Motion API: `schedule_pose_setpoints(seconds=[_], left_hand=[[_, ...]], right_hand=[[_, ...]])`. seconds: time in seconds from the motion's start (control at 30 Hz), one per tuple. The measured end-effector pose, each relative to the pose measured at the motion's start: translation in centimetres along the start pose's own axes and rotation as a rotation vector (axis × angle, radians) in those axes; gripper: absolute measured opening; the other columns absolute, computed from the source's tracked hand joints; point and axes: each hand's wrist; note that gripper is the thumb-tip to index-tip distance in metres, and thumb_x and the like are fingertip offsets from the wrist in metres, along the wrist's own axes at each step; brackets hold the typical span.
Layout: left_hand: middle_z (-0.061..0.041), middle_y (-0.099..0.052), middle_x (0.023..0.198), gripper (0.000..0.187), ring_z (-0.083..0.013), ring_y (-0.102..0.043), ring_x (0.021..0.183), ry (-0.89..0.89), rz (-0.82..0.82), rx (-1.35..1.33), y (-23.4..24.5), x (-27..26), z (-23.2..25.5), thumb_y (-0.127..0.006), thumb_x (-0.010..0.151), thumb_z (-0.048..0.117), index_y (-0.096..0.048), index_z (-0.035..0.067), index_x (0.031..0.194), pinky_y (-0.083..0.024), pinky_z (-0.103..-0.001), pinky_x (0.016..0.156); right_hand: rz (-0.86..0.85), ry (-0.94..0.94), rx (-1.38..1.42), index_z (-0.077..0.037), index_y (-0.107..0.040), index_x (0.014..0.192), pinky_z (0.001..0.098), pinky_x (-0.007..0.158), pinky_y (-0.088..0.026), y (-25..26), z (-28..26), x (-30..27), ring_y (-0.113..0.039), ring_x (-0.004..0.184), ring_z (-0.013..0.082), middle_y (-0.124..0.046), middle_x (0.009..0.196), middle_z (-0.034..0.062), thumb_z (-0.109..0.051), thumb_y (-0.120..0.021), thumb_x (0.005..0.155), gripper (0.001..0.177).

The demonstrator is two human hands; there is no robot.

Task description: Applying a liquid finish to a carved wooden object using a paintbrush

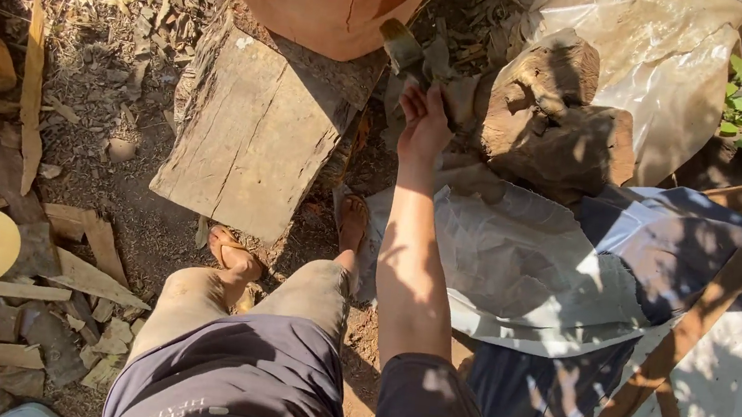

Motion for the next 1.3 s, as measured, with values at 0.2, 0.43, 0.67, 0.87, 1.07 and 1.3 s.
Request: schedule_pose_setpoints(seconds=[0.2,0.43,0.67,0.87,1.07,1.3], left_hand=[[-0.03,-0.038,0.159,0.068,-0.0486,-0.034,0.147,-0.016,-0.013,-0.064,2.6,1.5,-8.3,-0.055,0.099,0.013,-0.037,-0.011,0.16,-0.03,-0.067,0.119],[-0.042,-0.047,0.152,0.057,-0.0528,-0.046,0.138,-0.123,0.184,0.088,3.0,0.0,4.4,-0.071,0.11,-0.002,-0.045,-0.026,0.154,-0.035,-0.058,0.12],[-0.033,-0.043,0.154,0.067,-0.0409,-0.042,0.141,0.16,0.142,-0.073,1.6,0.2,12.2,-0.066,0.095,-0.002,-0.035,-0.016,0.153,-0.032,-0.053,0.119],[-0.04,-0.055,0.147,0.07,-0.0455,-0.054,0.135,-0.03,0.221,0.08,0.5,-1.7,7.2,-0.082,0.09,-0.003,-0.051,-0.026,0.149,-0.048,-0.054,0.112],[-0.035,-0.055,0.145,0.081,-0.0404,-0.057,0.134,-0.155,0.32,-0.136,-2.1,-1.4,4.7,-0.086,0.084,-0.002,-0.047,-0.021,0.153,-0.055,-0.053,0.114],[-0.034,-0.06,0.133,0.084,-0.0387,-0.06,0.122,-0.171,0.352,-0.047,-3.2,-1.4,4.9,-0.093,0.077,0.011,-0.053,-0.023,0.143,-0.054,-0.047,0.101]], right_hand=[[-0.206,0.605,-0.072,0.005,-0.073,0.108,0.0397,0.07,-0.062,-10.2,-14.2,-13.0,-0.07,0.082,0.0311,-0.075,0.094,0.0218,-0.018,-0.06,0.102,0.028],[-0.571,0.555,0.296,-0.007,-0.074,0.114,0.038,0.079,-0.063,-7.5,-5.7,-10.5,-0.075,0.092,0.028,-0.076,0.105,0.0208,-0.013,-0.064,0.106,0.014],[0.099,0.026,0.215,0.003,-0.067,0.121,0.046,0.079,-0.066,4.7,8.6,0.2,-0.073,0.098,0.0365,-0.072,0.106,0.0298,-0.023,-0.074,0.093,0.039],[-0.076,0.368,0.053,0.002,-0.069,0.113,0.0441,0.075,-0.066,-5.6,-6.2,-6.5,-0.075,0.085,0.0342,-0.074,0.099,0.0292,-0.019,-0.066,0.095,0.028],[-0.354,0.579,0.174,-0.005,-0.068,0.112,0.0374,0.08,-0.062,-7.7,-12.4,-12.6,-0.073,0.089,0.0271,-0.075,0.102,0.0195,-0.023,-0.066,0.102,0.02],[-0.191,0.085,0.238,0.004,-0.069,0.113,0.0438,0.084,-0.065,4.8,7.1,-1.1,-0.073,0.097,0.0369,-0.071,0.11,0.0342,-0.018,-0.075,0.094,0.03]])
Point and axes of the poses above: each hand's wrist, its own x-axis towards the middle knuckle, its own y-axis out of the back of the hand, z = x × y
